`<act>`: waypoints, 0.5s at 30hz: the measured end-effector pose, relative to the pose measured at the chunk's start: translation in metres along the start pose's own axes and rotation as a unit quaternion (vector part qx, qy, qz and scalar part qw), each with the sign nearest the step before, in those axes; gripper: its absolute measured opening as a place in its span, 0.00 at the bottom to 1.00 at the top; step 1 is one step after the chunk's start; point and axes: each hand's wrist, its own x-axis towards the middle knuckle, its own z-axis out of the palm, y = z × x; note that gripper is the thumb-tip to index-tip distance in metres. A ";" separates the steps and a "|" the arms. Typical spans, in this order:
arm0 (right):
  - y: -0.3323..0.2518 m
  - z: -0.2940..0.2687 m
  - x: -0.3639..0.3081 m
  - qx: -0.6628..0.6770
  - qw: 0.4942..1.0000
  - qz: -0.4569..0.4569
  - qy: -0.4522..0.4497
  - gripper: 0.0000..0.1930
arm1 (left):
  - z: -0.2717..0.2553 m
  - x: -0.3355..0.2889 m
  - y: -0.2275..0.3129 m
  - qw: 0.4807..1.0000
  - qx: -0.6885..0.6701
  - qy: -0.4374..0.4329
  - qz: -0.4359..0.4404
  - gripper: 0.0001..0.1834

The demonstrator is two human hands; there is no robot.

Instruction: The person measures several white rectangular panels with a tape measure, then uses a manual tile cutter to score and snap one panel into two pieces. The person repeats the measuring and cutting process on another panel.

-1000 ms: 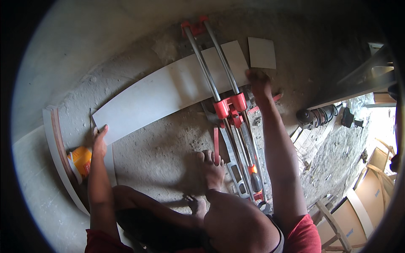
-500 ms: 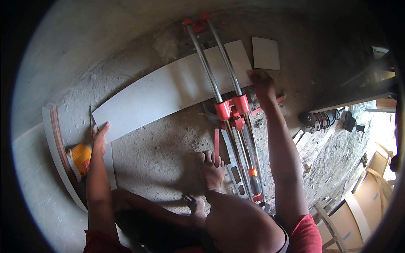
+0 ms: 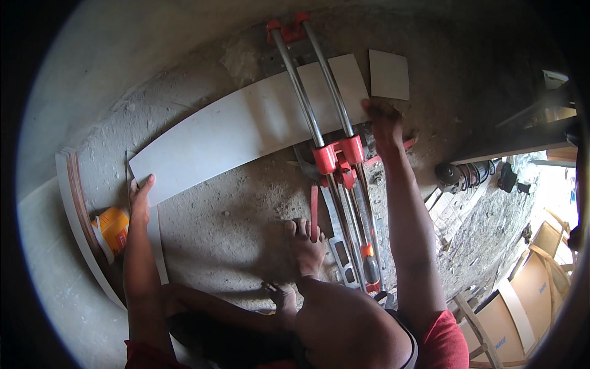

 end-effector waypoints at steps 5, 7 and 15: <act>-0.002 0.002 -0.001 0.006 1.000 -0.008 0.013 0.14 | 0.000 0.000 0.000 1.000 -0.007 0.006 -0.006 0.37; -0.002 0.003 0.000 0.012 1.000 -0.002 0.024 0.14 | 0.000 0.000 0.000 1.000 -0.004 0.006 -0.010 0.37; -0.004 0.003 0.001 0.013 1.000 0.001 0.029 0.13 | -0.001 -0.001 0.005 1.000 0.006 0.000 -0.020 0.38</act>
